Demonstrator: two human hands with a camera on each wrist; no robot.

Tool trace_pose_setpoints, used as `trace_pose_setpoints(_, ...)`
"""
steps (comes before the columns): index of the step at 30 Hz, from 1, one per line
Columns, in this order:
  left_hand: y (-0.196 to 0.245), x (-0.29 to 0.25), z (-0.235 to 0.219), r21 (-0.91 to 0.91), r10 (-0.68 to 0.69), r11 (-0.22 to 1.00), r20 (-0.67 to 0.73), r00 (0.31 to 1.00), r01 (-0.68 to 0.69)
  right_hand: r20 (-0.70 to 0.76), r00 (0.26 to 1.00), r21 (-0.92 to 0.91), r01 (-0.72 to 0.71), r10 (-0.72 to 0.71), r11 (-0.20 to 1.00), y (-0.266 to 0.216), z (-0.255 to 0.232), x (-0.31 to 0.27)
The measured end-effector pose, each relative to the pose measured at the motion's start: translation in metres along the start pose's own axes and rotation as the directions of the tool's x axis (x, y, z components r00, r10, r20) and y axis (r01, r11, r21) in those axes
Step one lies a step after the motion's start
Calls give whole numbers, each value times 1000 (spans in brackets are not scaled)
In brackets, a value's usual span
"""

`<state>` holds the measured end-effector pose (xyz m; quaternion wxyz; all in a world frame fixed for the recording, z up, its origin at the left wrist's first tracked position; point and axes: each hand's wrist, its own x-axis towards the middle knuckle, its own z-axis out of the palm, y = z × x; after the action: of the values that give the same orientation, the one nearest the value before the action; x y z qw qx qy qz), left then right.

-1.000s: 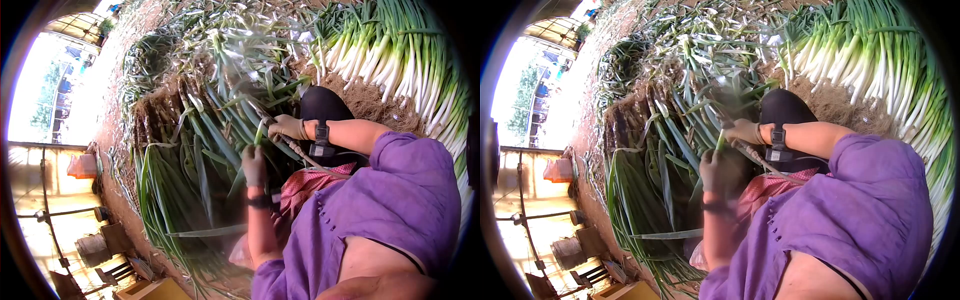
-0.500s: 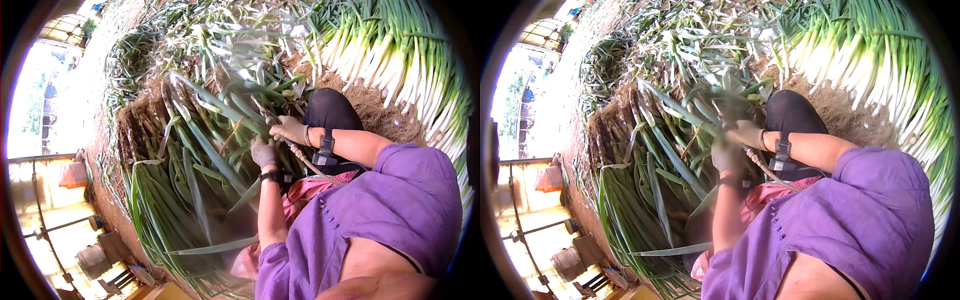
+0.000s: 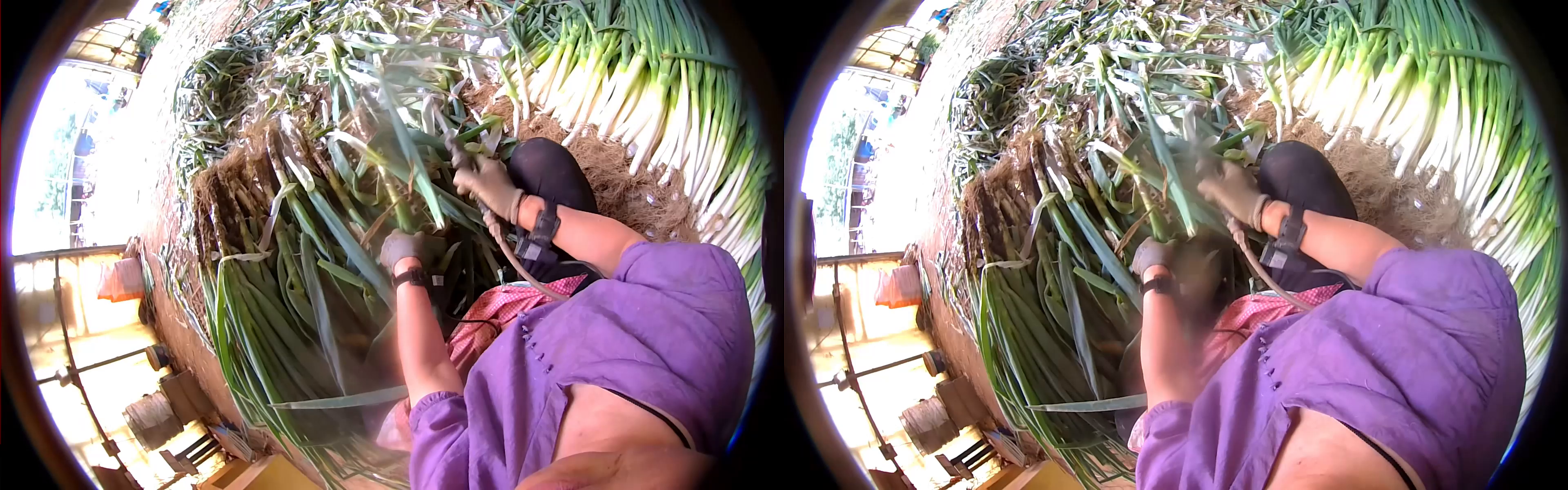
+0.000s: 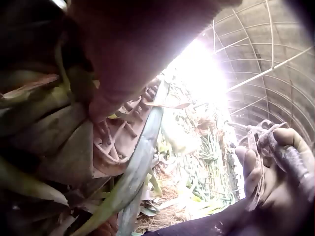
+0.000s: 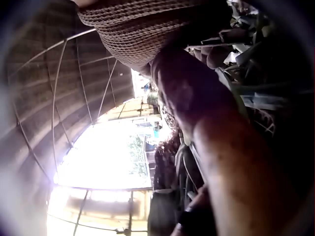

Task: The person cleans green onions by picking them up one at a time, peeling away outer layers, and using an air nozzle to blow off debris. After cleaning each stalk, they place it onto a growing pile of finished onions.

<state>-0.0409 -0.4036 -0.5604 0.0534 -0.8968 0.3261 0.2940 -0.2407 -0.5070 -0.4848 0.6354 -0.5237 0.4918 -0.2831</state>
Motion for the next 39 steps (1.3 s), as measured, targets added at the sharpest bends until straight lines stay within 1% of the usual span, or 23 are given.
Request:
trace_pose_setpoints(3,-9,-3,13,-33,99,994,-46,994,-100,-30,992,93,123,-121,988,7,-10,19)
trace_pose_setpoints(5,-12,-7,13,-163,161,972,-50,986,-167,125,984,71,117,-125,991,3,-13,20)
trace_pose_setpoints(7,-21,2,7,-374,222,888,-157,962,-266,275,958,63,66,-81,996,-11,-4,5)
trace_pose_setpoints(8,-22,7,-3,-402,220,871,-196,956,-283,337,932,173,79,-134,982,-5,5,0)
trace_pose_setpoints(9,-9,-21,-34,-630,246,591,-454,857,-504,402,913,98,33,-70,995,-16,10,-10)
trace_pose_setpoints(10,-7,-15,-52,-720,169,555,-393,904,-417,442,895,101,19,-62,995,-7,17,-7)
trace_pose_setpoints(11,0,-20,-76,-892,127,306,-307,943,-332,482,875,102,6,-54,995,2,24,-5)
trace_pose_setpoints(12,0,-21,-97,-924,118,214,-296,948,-316,471,882,151,-67,-12,986,-1,33,-10)
trace_pose_setpoints(13,-17,5,-97,-940,144,203,-250,958,-276,478,878,163,-79,-9,983,21,40,1)
trace_pose_setpoints(16,-44,45,-60,-872,170,463,-87,982,-158,438,868,122,-316,235,941,51,53,11)
trace_pose_setpoints(17,-52,43,-34,-716,305,636,-108,946,-286,422,886,-4,-213,194,977,50,53,8)
trace_pose_setpoints(18,-58,36,-5,-581,416,706,-123,901,-405,408,900,-132,-107,152,985,49,48,4)
trace_pose_setpoints(19,-59,26,17,-694,403,636,-73,912,-337,397,911,-262,-4,112,965,49,42,1)
trace_pose_setpoints(20,-53,12,36,-941,207,335,113,972,38,437,895,-356,80,90,931,49,35,-4)
trace_pose_setpoints(21,-52,2,51,-991,274,126,83,958,49,470,873,-430,98,129,897,41,30,-14)
trace_pose_setpoints(23,-56,5,78,-989,261,146,14,965,-25,528,818,-532,108,229,840,27,24,-32)
trace_pose_setpoints(24,-56,0,76,-991,257,126,-3,966,-36,581,812,-623,400,55,673,31,24,-40)
trace_pose_setpoints(25,-54,-5,74,-993,255,107,-19,967,-48,600,799,-631,446,36,635,33,18,-49)
trace_pose_setpoints(27,-50,-11,69,-994,256,98,-29,966,-56,611,773,-650,366,172,666,29,12,-53)
trace_pose_setpoints(31,-38,-18,55,-989,271,136,-24,962,-63,579,814,-644,426,40,635,44,20,-39)
trace_pose_setpoints(35,-45,-4,68,-984,275,171,-5,962,-54,590,802,-664,415,95,623,34,26,-32)
trace_pose_setpoints(38,-41,-25,49,-976,119,215,11,993,-15,641,765,-653,501,62,568,31,14,-53)
trace_pose_setpoints(39,-41,-23,54,-987,108,160,33,994,16,632,772,-666,492,73,561,30,15,-51)
